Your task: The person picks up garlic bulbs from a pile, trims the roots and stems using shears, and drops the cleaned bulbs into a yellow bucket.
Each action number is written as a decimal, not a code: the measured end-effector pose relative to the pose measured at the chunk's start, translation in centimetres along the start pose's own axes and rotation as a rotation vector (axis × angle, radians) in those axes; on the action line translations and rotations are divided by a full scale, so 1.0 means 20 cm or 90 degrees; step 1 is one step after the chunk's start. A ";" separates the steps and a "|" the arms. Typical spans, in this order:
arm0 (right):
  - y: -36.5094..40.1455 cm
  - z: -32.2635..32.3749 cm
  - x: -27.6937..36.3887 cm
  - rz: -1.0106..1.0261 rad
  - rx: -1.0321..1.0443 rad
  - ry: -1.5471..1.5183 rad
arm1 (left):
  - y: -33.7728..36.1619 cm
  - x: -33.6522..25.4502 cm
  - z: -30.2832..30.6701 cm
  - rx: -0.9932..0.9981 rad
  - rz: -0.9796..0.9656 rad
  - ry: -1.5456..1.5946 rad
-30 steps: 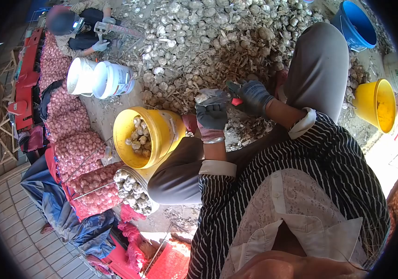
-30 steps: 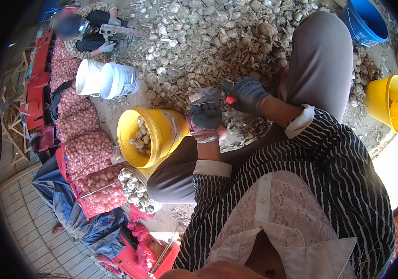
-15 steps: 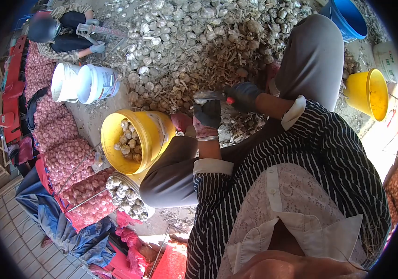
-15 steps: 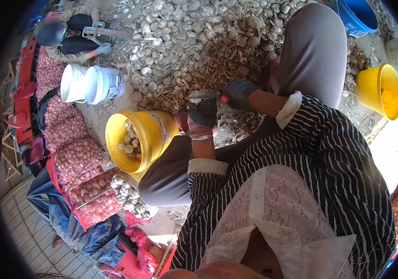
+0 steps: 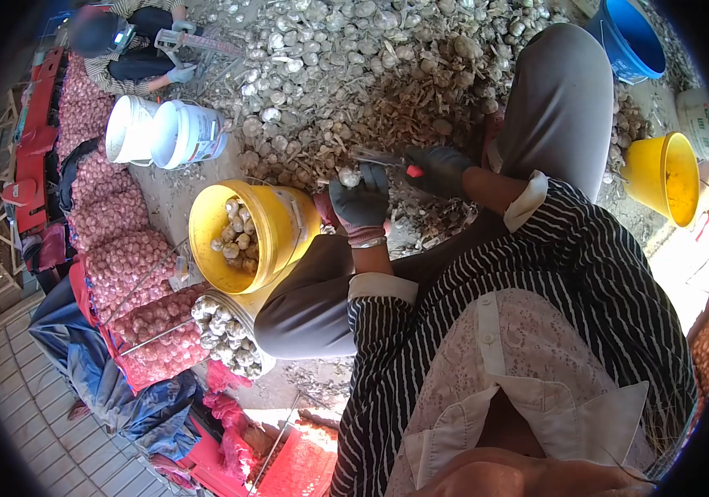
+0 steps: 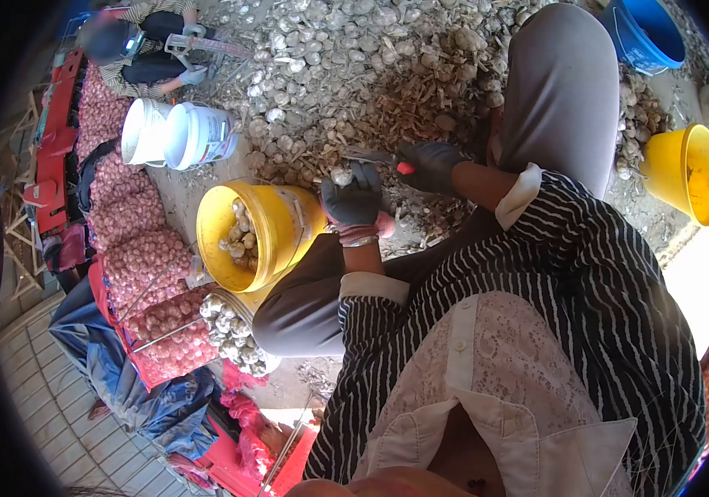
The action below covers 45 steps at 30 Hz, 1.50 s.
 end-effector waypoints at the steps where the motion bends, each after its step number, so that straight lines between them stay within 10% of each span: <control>1: 0.01 0.01 0.01 0.021 -0.015 0.002 | -0.03 -0.04 0.02 0.001 -0.002 0.000; 3: 0.01 0.02 0.02 0.043 -0.030 0.033 | -0.07 -0.03 -0.04 0.301 0.100 -0.089; 4: 0.01 0.03 0.01 0.061 -0.045 0.064 | 0.07 -0.03 -0.14 0.018 -0.090 -0.310; 8: 0.00 0.08 0.01 0.051 -0.044 0.065 | 0.04 -0.12 -0.16 0.026 -0.409 -0.923; 13: -0.03 -0.01 -0.04 0.010 0.027 -0.008 | 0.02 -0.11 -0.15 -0.033 -0.455 -1.171; 15: -0.04 -0.02 -0.04 -0.004 -0.018 -0.119 | 0.01 -0.26 -0.05 -0.112 -0.523 -0.949; 16: -0.07 -0.01 -0.05 -0.017 -0.065 -0.230 | -0.06 -0.30 0.11 -0.076 -0.355 -0.543; 20: -0.15 -0.04 -0.13 0.032 -0.203 -0.461 | 0.26 -0.64 -0.32 0.269 -0.387 0.077; 24: -0.10 -0.19 -0.16 -0.314 -0.005 -0.788 | 0.10 -0.71 -0.17 0.103 -0.403 0.036; 25: -0.12 -0.22 -0.17 -0.317 -0.003 -0.787 | -0.10 -0.69 -0.05 0.271 -0.238 -0.099; 28: -0.12 -0.29 -0.20 -0.375 -0.002 -0.862 | -0.43 -0.61 0.32 0.025 -0.241 -0.528; 32: -0.14 -0.24 -0.23 -0.330 -0.049 -0.726 | -0.92 -0.75 1.16 0.060 -0.535 -1.772; 35: -0.14 -0.27 -0.27 -0.362 -0.020 -0.700 | -0.71 -0.74 0.65 -0.519 -0.283 -1.111; 45: -0.15 -0.19 -0.21 -0.271 0.008 -0.344 | -0.77 -0.61 0.58 -0.481 -0.219 -1.081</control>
Point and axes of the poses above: each hand's wrist, its own y-axis away from the middle knuckle, its own z-axis out of the back of the hand, x = y × z, the point moved 9 cm from there along -y, towards the middle knuckle, and after that the axes turned 3 degrees about -x, right-handed, at the moved point
